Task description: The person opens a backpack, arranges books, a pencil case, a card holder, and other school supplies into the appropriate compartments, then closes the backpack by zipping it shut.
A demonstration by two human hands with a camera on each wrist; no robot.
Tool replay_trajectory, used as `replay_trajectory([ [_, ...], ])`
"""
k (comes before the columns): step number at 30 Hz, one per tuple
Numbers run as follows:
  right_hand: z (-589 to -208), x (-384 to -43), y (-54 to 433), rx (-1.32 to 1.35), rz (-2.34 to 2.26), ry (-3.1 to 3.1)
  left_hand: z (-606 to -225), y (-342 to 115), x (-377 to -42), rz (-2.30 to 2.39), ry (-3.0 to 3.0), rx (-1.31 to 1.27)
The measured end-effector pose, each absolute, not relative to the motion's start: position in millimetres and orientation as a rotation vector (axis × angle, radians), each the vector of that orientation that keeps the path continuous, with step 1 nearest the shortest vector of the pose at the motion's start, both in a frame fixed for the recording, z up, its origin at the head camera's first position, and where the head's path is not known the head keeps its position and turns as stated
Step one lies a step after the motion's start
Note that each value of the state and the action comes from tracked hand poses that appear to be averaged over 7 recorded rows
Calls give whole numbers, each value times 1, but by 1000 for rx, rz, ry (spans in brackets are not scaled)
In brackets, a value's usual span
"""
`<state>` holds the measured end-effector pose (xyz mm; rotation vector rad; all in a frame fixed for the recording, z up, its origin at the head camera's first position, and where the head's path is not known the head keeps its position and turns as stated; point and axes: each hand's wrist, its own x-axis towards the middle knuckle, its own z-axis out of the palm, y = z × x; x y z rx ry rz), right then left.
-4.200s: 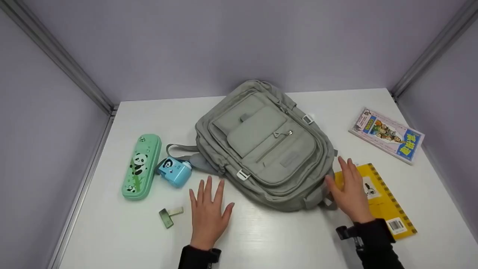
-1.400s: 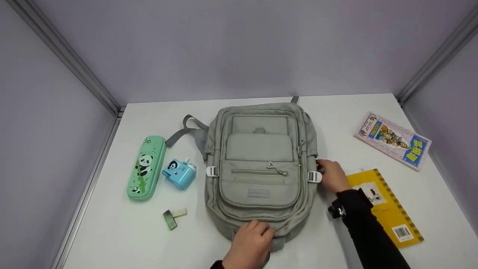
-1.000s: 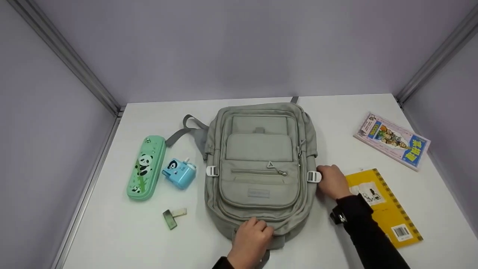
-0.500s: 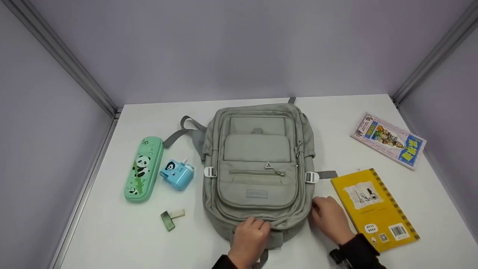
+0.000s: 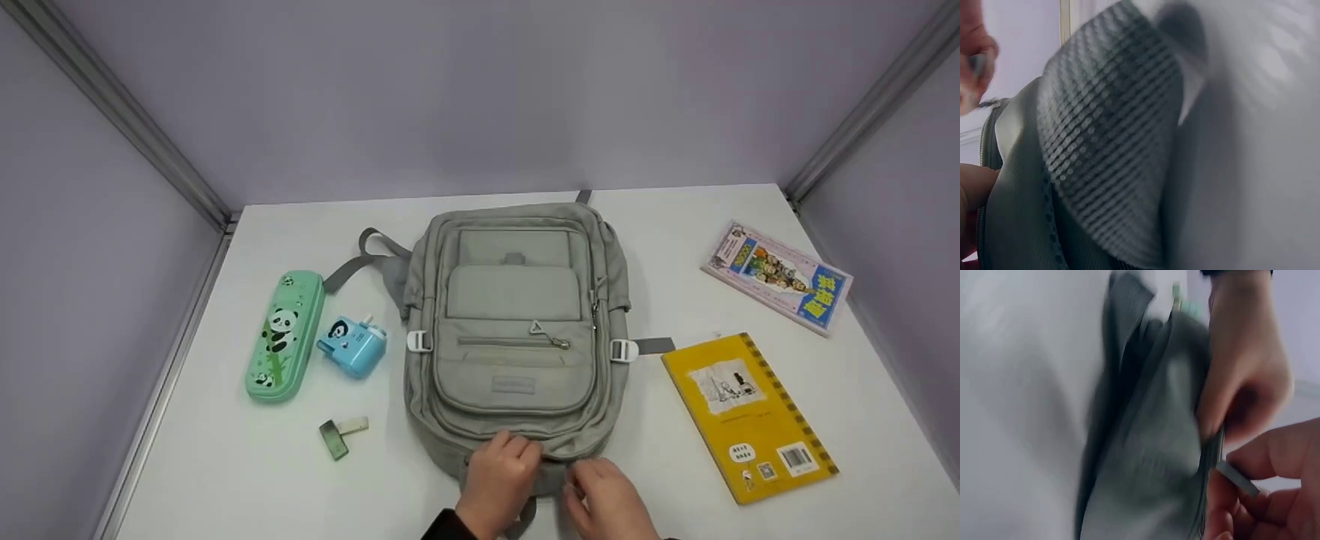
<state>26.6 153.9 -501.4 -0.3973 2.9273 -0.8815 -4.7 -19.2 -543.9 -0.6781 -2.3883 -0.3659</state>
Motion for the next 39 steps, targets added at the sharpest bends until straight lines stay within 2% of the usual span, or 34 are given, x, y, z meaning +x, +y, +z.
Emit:
replay_trajectory([
  [6, -503, 27, 140, -467, -994, 2886, -542, -21, -4, -546, -2372, -758],
  [14, -501, 19, 160, -484, -1157, 2558, -541, -13, -4, -743, -2293, -874],
  [19, -501, 17, 171, -590, -1291, 2495, -540, -10, -4, -767, -2225, -908],
  [26, -504, 15, 181, -767, -1397, 2760, -540, -6, -2, -803, -2176, -939],
  [35, -523, -1, 189, -1085, -1003, 3256, -536, -6, 7, -869, -2178, -917],
  [39, -529, -5, 189, -1094, -1004, 3313, -539, -11, 8, -835, -2178, -870],
])
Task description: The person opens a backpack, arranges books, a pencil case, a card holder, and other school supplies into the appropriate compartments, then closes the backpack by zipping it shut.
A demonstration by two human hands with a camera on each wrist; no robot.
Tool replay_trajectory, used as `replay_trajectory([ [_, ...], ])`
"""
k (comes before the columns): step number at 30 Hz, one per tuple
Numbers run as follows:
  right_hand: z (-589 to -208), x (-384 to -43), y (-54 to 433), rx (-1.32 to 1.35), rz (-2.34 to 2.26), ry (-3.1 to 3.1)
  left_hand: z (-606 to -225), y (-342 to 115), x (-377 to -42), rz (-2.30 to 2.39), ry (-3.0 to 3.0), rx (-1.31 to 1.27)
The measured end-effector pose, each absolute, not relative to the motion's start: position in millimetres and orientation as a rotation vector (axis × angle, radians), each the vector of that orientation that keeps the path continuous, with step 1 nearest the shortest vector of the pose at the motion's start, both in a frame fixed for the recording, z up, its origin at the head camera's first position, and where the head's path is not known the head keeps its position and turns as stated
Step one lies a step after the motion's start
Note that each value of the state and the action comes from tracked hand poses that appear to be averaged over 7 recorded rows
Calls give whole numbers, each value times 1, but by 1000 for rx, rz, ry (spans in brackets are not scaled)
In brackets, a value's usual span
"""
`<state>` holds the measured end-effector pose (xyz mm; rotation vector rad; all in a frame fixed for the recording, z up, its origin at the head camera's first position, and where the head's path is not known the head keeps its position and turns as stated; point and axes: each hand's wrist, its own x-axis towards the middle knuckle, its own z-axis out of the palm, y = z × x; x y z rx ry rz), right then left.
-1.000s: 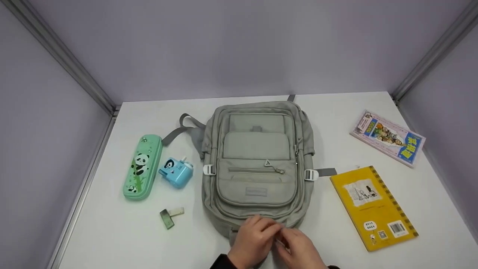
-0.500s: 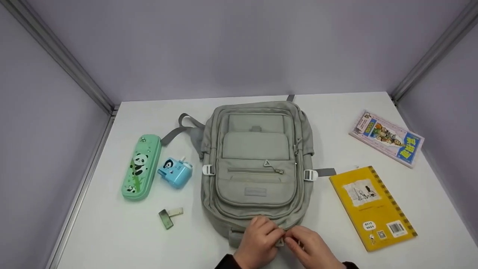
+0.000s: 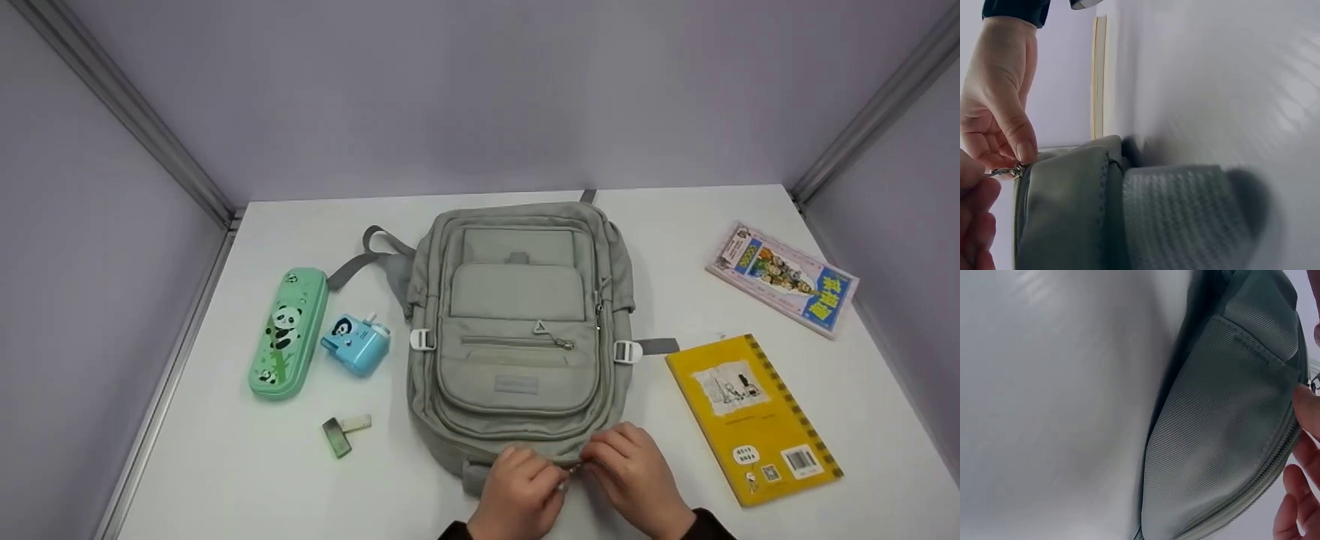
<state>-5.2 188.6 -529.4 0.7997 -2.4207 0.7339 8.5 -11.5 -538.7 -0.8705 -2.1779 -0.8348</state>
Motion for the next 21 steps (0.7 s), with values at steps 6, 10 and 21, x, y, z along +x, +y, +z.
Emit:
replay_trajectory([
  [6, -528, -5, 189, 753, 679, -2489, -542, -32, 12, -826, -2243, -733],
  [10, -526, -7, 196, 713, 676, -2520, -541, -56, 11, -837, -2302, -602],
  [21, -523, -22, 251, 532, 639, -2597, -545, -121, -1, -801, -2418, -215],
])
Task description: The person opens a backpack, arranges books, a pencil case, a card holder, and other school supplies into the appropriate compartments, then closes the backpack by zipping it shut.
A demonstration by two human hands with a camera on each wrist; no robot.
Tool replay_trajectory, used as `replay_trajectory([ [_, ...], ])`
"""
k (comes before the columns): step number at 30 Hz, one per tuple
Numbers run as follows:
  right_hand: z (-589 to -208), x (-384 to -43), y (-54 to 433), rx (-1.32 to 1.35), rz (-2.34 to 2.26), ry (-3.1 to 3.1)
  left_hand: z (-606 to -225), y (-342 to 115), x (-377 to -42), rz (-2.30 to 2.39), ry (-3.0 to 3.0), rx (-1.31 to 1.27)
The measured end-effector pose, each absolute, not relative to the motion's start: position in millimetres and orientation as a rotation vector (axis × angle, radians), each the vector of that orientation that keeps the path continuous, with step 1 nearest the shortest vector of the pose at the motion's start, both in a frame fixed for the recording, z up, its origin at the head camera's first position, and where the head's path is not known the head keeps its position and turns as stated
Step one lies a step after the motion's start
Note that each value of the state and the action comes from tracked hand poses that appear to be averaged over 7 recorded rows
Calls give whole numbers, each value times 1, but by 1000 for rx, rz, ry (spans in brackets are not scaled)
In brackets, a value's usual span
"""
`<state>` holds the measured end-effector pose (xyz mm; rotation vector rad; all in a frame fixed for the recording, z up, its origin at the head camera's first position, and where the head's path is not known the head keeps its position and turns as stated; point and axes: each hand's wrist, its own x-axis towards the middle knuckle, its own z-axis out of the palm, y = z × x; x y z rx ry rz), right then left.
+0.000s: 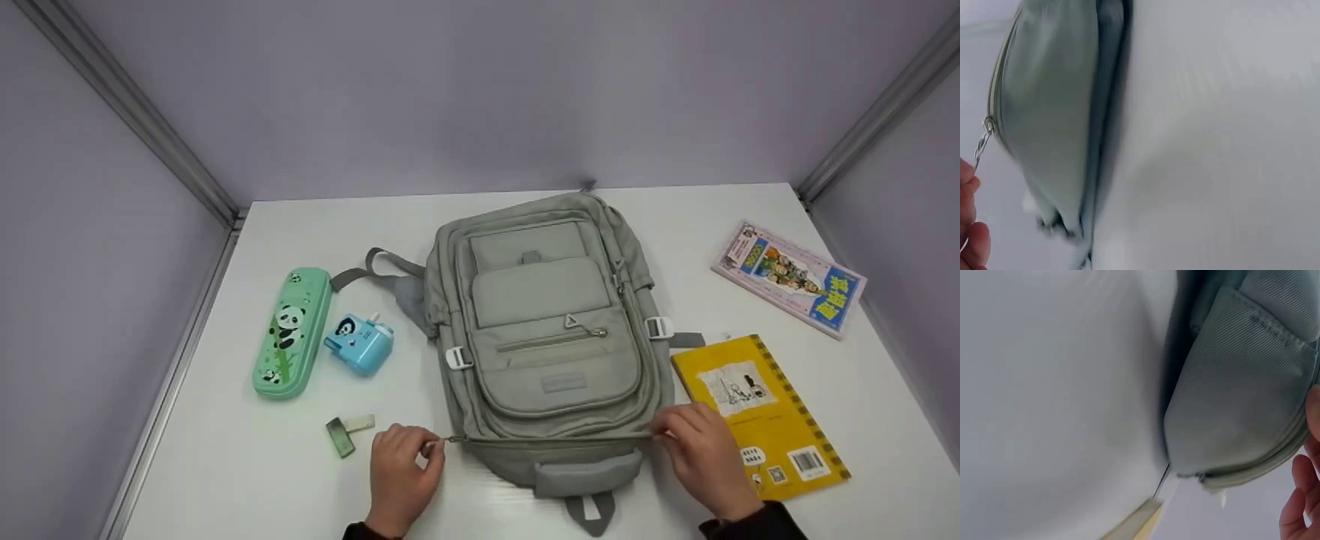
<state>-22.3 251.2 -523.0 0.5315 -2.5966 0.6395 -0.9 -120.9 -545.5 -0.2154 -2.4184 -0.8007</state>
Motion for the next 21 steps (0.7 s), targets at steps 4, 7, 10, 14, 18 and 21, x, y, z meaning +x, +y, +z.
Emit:
replay_trajectory([
  [4, -523, -27, 259, 485, 635, -2602, -546, -118, -1, -793, -2446, -234],
  [7, -517, -24, 252, 502, 643, -2592, -543, -112, 0, -806, -2454, -247],
  [10, -510, -18, 229, 617, 692, -2528, -538, -109, 2, -830, -2462, -252],
  [14, -506, -9, 181, 815, 687, -2494, -533, -104, 6, -854, -2455, -295],
  [18, -509, -3, 139, 890, 573, -2616, -532, -97, 9, -875, -2437, -335],
  [21, -510, -1, 120, 851, 514, -2682, -532, -93, 10, -893, -2426, -344],
])
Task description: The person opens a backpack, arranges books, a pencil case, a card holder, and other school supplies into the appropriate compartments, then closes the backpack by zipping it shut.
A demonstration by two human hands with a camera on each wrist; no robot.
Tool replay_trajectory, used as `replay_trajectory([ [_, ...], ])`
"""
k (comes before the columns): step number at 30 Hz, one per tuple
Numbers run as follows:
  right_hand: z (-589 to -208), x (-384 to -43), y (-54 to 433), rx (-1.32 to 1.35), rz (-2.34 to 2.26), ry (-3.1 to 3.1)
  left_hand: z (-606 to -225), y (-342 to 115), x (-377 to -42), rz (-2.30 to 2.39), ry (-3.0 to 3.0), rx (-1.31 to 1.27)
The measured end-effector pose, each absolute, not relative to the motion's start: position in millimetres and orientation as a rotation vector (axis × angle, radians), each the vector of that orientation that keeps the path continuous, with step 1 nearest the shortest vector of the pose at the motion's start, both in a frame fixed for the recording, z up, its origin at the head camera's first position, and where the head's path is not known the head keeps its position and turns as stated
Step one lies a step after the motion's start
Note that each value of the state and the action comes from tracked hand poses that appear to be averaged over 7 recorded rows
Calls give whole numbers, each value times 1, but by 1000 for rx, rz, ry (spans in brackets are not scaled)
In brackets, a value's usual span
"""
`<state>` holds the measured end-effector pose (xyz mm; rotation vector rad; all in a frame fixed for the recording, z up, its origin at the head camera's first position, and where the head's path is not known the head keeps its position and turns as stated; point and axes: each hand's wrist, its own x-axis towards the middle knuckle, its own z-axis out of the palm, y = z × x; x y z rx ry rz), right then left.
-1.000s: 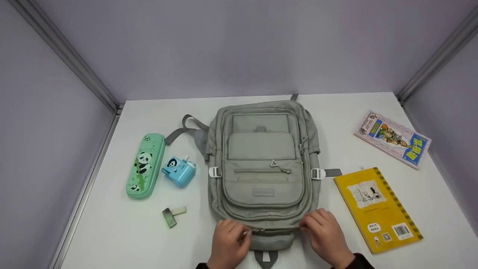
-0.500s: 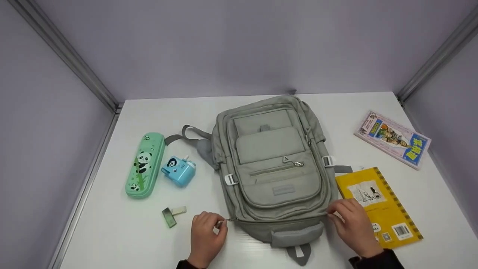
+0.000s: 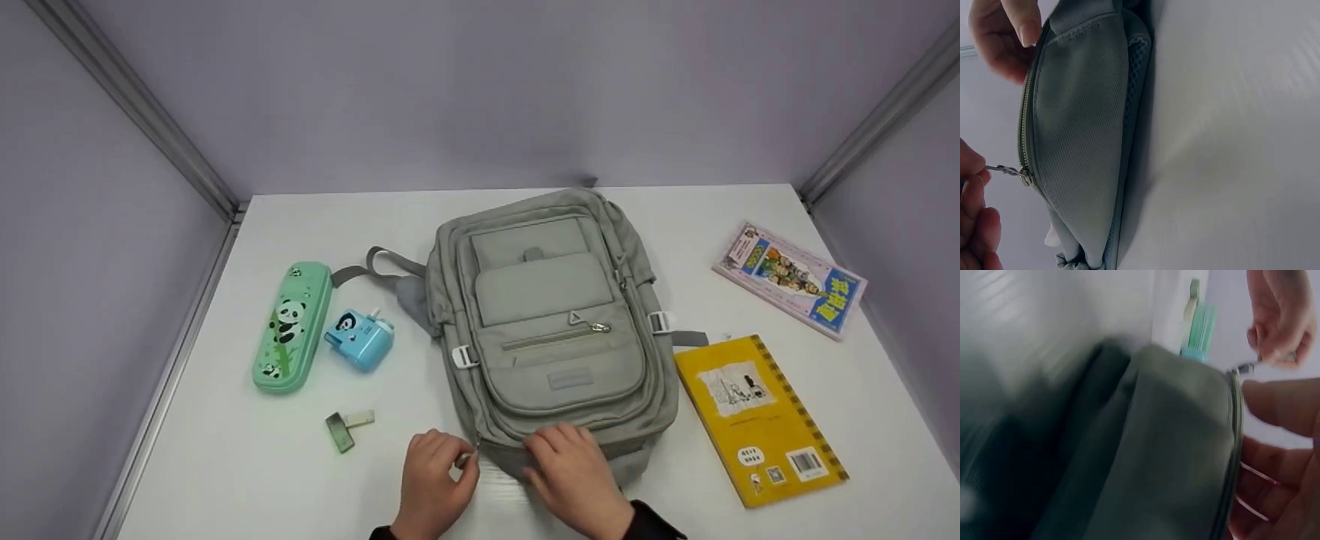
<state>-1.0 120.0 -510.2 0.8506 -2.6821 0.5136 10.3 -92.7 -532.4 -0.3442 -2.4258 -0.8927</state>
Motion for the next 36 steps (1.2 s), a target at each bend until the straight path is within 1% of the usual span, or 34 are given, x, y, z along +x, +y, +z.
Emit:
replay_trajectory([
  [6, -512, -4, 109, 789, 523, -2615, -532, -91, 7, -902, -2413, -326],
  [15, -508, -2, 136, 808, 635, -2555, -532, -105, -11, -799, -2455, -276],
  [18, -506, -1, 148, 827, 665, -2506, -536, -109, -25, -730, -2451, -272],
  [23, -504, 1, 161, 822, 700, -2486, -546, -124, -62, -626, -2398, -257],
  [29, -504, 5, 167, 794, 724, -2502, -549, -133, -99, -518, -2501, -98],
  [32, -505, 5, 166, 804, 735, -2495, -547, -132, -107, -501, -2543, -47],
  [36, -508, 5, 171, 822, 760, -2529, -544, -131, -106, -539, -2595, -11],
])
